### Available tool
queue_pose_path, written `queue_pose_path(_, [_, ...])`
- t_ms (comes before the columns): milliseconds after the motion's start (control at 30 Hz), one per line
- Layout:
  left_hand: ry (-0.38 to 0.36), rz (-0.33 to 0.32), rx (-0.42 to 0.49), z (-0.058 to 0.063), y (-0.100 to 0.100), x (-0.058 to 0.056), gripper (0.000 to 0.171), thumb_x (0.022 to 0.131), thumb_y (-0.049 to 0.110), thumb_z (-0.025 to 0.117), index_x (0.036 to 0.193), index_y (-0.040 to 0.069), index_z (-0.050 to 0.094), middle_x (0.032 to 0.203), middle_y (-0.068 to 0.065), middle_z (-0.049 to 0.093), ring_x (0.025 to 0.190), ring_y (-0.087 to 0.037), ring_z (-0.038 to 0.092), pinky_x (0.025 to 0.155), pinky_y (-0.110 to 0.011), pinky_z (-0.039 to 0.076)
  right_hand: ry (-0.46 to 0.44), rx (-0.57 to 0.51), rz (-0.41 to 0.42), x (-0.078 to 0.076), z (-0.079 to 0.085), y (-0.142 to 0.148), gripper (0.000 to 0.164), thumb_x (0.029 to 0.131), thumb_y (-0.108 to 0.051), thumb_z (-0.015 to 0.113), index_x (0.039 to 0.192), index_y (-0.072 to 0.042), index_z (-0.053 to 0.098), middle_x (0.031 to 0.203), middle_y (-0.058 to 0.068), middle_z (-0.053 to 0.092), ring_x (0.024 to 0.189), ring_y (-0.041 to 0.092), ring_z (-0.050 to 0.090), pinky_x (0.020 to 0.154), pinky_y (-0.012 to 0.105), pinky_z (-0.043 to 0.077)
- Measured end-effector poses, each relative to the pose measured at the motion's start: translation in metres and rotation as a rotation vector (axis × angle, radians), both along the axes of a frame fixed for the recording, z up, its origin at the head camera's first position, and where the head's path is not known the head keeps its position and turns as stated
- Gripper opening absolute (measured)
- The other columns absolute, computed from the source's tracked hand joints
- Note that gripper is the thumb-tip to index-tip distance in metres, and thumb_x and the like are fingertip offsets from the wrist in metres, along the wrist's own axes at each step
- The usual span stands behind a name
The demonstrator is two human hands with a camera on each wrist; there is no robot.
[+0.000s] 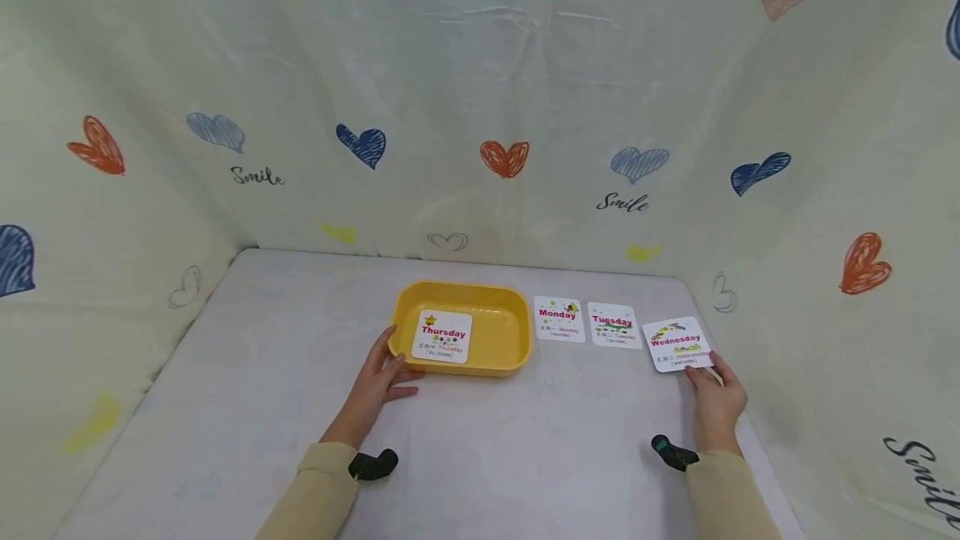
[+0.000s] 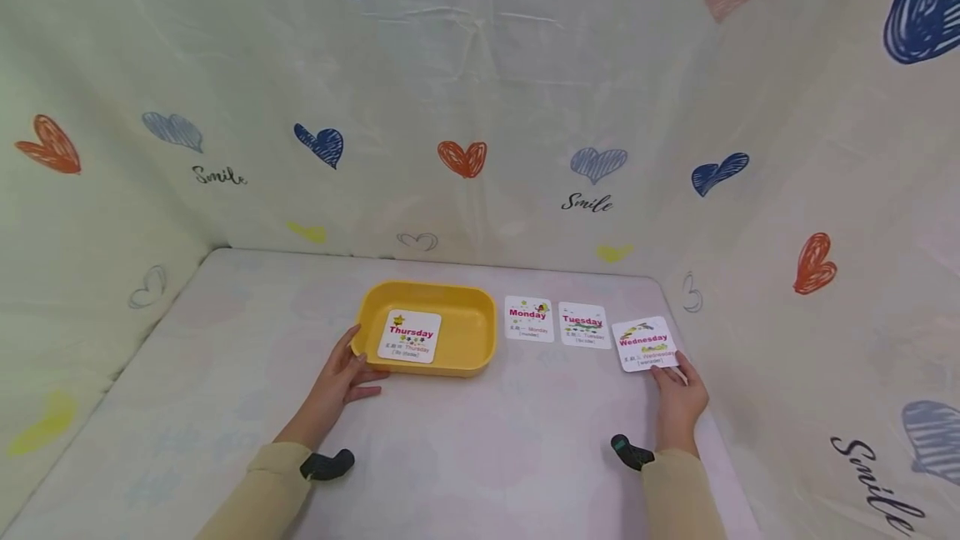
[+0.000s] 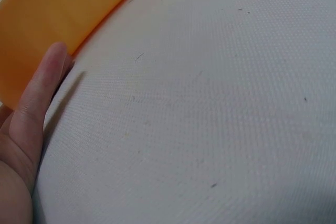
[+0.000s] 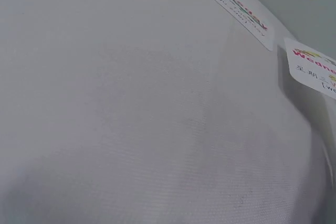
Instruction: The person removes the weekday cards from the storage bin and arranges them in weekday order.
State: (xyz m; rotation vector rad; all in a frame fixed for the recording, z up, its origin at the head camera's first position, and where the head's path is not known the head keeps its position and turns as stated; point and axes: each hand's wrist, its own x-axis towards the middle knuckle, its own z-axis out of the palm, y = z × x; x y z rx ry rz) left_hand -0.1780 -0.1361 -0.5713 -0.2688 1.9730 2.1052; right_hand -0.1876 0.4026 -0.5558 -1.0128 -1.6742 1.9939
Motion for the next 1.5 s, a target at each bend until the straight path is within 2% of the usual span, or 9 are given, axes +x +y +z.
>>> queue_pose_path(200, [-0.015,0.016,0.005,0.0,-0.001,0.001,0.058,0.102,0.034,0.05,0.149,0.051,0.021,0.155,0.001,0.029,0.103,-0.026,0.066,0.081,-0.039,0.057,-0.061,0.096,-0.003,-0.009,-0.008,0.001,0.065,0.09,0.001,0.065,0.149,-0.012,0.041,0.108,0.0,0.053,0.089,0.002,0.061,0.076,0.012,0.051])
queue_pose_path(367, [-0.013,0.013,0.002,0.001,0.0,0.0,0.058,0.102,0.036,0.05,0.15,0.05,0.02,0.155,0.001,0.028,0.103,-0.027,0.066,0.082,-0.039,0.057,-0.149,0.327,0.056,-0.014,-0.012,0.003,0.068,0.088,0.003,0.067,0.149,-0.005,0.039,0.107,0.008,0.054,0.08,-0.001,0.056,0.07,0.009,0.05])
queue_pose_path(467, [-0.011,0.01,-0.002,0.001,0.0,-0.001,0.058,0.103,0.035,0.049,0.15,0.05,0.02,0.155,0.001,0.027,0.103,-0.027,0.066,0.082,-0.039,0.057,-0.202,0.436,0.081,-0.017,-0.014,0.003,0.068,0.088,0.002,0.068,0.148,-0.004,0.039,0.108,0.01,0.052,0.081,0.004,0.051,0.064,0.006,0.048])
queue_pose_path(533, [-0.014,0.012,-0.007,0.001,-0.001,-0.001,0.058,0.102,0.036,0.05,0.15,0.051,0.02,0.154,0.001,0.029,0.103,-0.027,0.066,0.082,-0.039,0.057,-0.225,0.472,0.107,-0.018,-0.014,0.004,0.069,0.088,0.0,0.069,0.149,-0.004,0.037,0.11,0.011,0.05,0.084,0.01,0.05,0.06,0.006,0.046])
queue_pose_path(667, [-0.012,0.012,-0.017,-0.001,-0.001,-0.001,0.058,0.102,0.038,0.05,0.15,0.051,0.02,0.154,0.0,0.03,0.103,-0.026,0.067,0.081,-0.039,0.057,-0.269,0.498,0.159,-0.019,-0.014,0.007,0.072,0.088,-0.004,0.071,0.15,-0.004,0.034,0.118,0.017,0.048,0.09,0.018,0.049,0.056,0.007,0.043])
queue_pose_path(800, [-0.012,0.016,-0.013,-0.001,-0.001,-0.001,0.059,0.101,0.037,0.051,0.149,0.052,0.021,0.154,0.0,0.031,0.103,-0.026,0.067,0.081,-0.039,0.057,-0.315,0.524,0.186,-0.02,-0.016,0.01,0.071,0.09,-0.009,0.069,0.15,-0.004,0.032,0.127,0.019,0.044,0.098,0.021,0.048,0.059,0.007,0.041])
queue_pose_path(1100, [-0.024,0.018,-0.011,-0.001,0.0,-0.001,0.059,0.101,0.035,0.051,0.15,0.051,0.021,0.153,0.0,0.031,0.103,-0.027,0.067,0.081,-0.04,0.057,-0.342,0.601,0.309,-0.017,-0.012,0.021,0.072,0.09,-0.011,0.07,0.15,-0.001,0.031,0.122,0.019,0.043,0.1,0.025,0.044,0.066,0.015,0.039])
queue_pose_path(1367, [-0.023,0.023,-0.033,0.0,0.001,-0.001,0.06,0.101,0.037,0.051,0.15,0.05,0.019,0.155,-0.001,0.03,0.103,-0.026,0.066,0.081,-0.039,0.057,-0.32,0.623,0.286,-0.023,-0.016,0.027,0.073,0.087,-0.006,0.072,0.148,0.001,0.034,0.108,0.016,0.047,0.092,0.023,0.043,0.061,0.016,0.038])
queue_pose_path(1500, [-0.024,0.019,-0.03,0.001,0.001,-0.001,0.059,0.102,0.036,0.05,0.151,0.049,0.019,0.156,0.0,0.027,0.104,-0.026,0.066,0.082,-0.039,0.057,-0.348,0.598,0.255,-0.027,-0.02,0.029,0.074,0.088,-0.008,0.072,0.15,-0.001,0.031,0.115,0.018,0.046,0.095,0.023,0.044,0.061,0.014,0.038])
